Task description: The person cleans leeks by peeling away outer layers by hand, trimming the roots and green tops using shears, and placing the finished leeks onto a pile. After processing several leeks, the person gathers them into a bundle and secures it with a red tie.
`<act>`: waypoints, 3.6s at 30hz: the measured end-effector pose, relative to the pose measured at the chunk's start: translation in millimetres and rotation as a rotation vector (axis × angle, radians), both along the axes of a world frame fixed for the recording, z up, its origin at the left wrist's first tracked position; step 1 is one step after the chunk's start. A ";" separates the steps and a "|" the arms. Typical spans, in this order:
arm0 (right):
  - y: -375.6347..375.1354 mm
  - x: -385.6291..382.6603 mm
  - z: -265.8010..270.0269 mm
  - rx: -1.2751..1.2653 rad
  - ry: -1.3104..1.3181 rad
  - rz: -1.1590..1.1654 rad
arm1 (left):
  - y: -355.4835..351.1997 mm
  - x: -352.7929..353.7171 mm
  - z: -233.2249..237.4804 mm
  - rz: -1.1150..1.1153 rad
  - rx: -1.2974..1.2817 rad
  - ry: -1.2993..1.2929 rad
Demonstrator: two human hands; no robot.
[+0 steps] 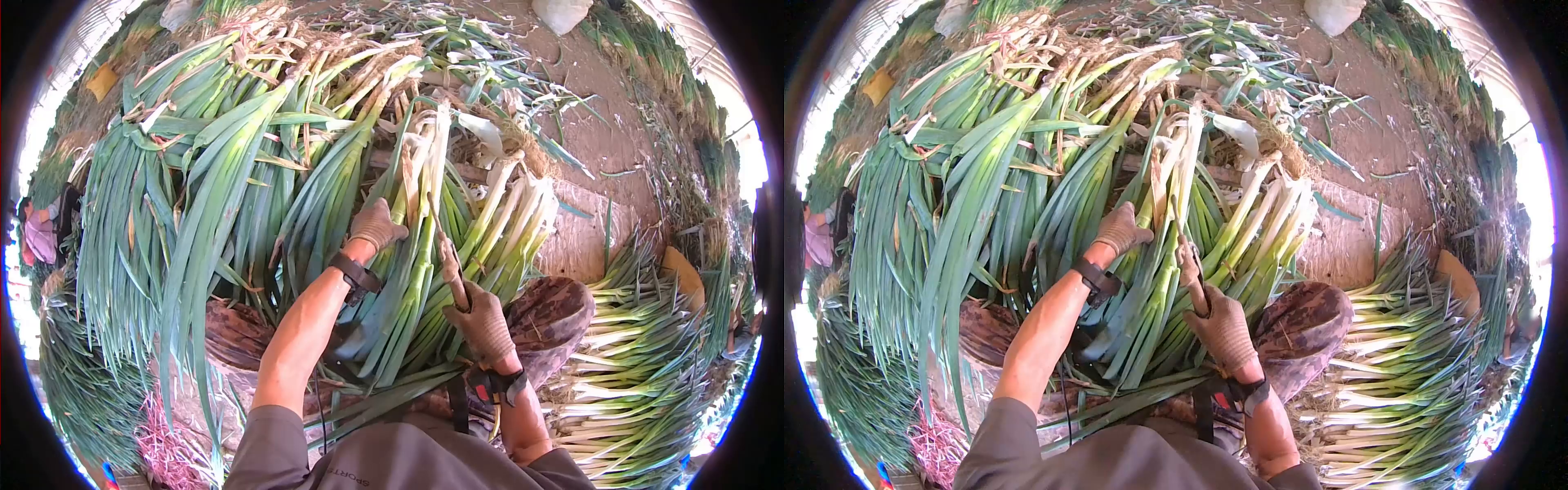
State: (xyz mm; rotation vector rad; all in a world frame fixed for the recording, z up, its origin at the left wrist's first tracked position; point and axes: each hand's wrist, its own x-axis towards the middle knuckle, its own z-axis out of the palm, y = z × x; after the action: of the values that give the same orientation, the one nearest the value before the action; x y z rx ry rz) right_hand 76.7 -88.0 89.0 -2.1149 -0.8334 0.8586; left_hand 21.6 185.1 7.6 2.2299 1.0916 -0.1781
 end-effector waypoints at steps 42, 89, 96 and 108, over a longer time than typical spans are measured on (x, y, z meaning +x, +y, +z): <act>71.9 119.9 -58.5 -0.090 -0.204 -0.216 | -20.0 20.4 8.5 -0.151 -0.666 -0.148; -76.2 16.6 -1.0 0.133 -0.082 -0.172 | -54.3 28.1 52.7 -0.270 -0.384 -0.163; -135.7 -25.9 16.7 -0.186 0.004 0.239 | -18.1 11.3 83.5 -0.181 -0.683 -0.345; 54.5 86.5 -73.2 -0.410 -0.367 -0.181 | -14.2 -10.7 91.2 -0.110 -0.781 -0.451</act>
State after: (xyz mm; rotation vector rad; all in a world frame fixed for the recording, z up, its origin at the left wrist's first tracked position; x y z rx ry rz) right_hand 163.2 -33.5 15.8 -2.7180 -0.6679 0.5891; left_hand 10.9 170.9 98.8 1.5141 0.5198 -0.1111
